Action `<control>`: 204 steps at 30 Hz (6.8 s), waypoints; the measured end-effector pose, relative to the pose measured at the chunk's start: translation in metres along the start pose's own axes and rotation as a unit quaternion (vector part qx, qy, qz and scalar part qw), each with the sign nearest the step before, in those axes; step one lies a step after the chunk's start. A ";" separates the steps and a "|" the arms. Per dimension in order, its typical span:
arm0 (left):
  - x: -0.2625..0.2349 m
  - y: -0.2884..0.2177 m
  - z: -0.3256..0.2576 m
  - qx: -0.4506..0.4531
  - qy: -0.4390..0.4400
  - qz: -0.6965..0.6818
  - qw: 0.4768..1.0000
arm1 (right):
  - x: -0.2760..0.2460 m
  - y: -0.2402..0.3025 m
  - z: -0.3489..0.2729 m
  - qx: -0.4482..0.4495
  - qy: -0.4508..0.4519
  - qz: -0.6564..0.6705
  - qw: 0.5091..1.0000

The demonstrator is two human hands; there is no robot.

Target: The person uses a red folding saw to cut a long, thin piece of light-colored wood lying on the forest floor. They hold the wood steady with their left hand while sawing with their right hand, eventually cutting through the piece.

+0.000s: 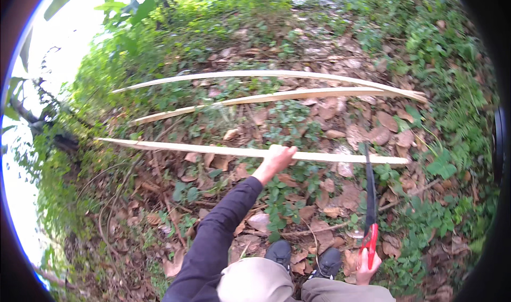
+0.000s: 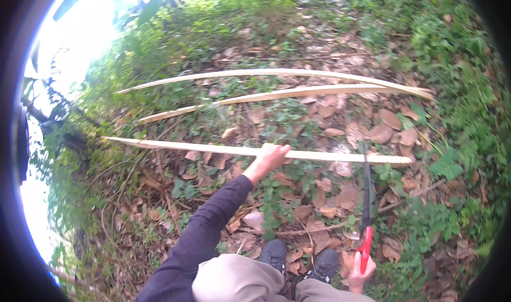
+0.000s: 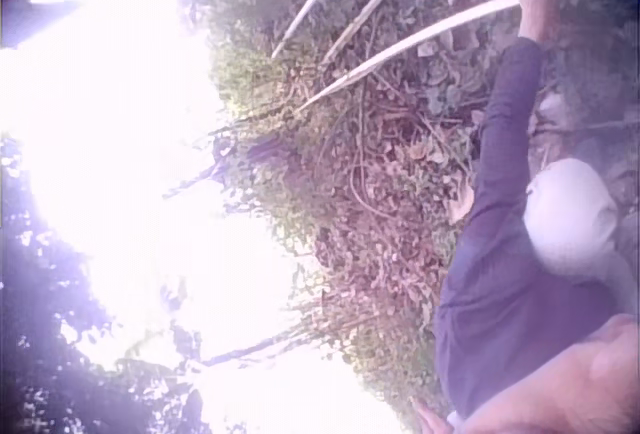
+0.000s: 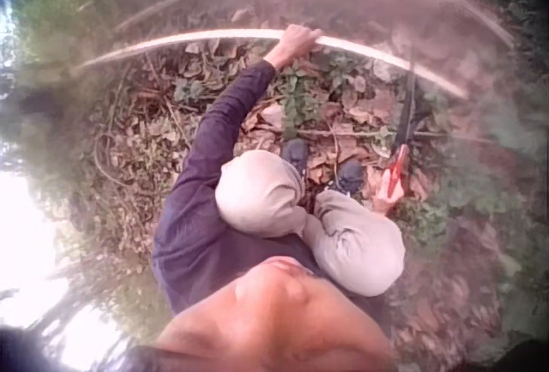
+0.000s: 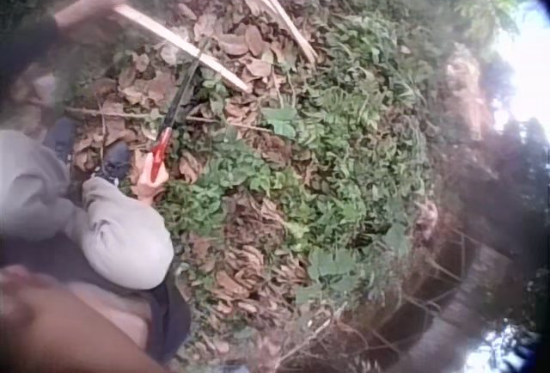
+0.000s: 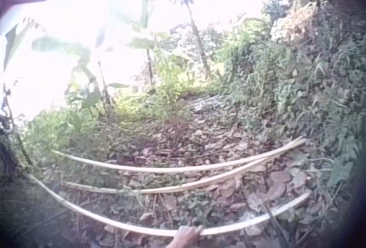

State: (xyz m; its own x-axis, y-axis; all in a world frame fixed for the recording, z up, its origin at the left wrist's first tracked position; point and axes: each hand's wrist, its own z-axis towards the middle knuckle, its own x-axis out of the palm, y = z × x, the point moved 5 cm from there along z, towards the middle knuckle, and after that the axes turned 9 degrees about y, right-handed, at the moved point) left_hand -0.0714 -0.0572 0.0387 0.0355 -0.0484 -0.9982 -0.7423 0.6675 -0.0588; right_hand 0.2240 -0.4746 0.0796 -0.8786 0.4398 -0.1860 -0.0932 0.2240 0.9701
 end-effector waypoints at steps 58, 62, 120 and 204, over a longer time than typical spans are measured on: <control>-0.004 -0.003 0.001 -0.030 0.012 0.009 0.999 | 0.130 0.035 0.183 -0.212 0.031 -0.016 0.977; -0.005 -0.005 0.002 -0.026 0.008 0.003 1.000 | 0.129 0.011 0.179 -0.139 0.029 0.049 0.989; 0.001 0.008 0.020 -0.034 0.053 0.014 0.998 | 0.099 0.032 0.116 -0.102 0.051 0.027 0.993; -0.007 0.007 0.018 -0.049 0.044 0.012 0.998 | 0.091 0.010 0.088 -0.083 0.074 -0.018 0.994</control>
State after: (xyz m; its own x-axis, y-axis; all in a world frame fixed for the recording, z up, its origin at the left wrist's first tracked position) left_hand -0.0650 -0.0389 0.0451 -0.0386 -0.1018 -0.9941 -0.8047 0.5929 -0.0295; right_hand 0.1842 -0.3555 0.0586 -0.9315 0.2984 -0.2081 -0.1913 0.0850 0.9779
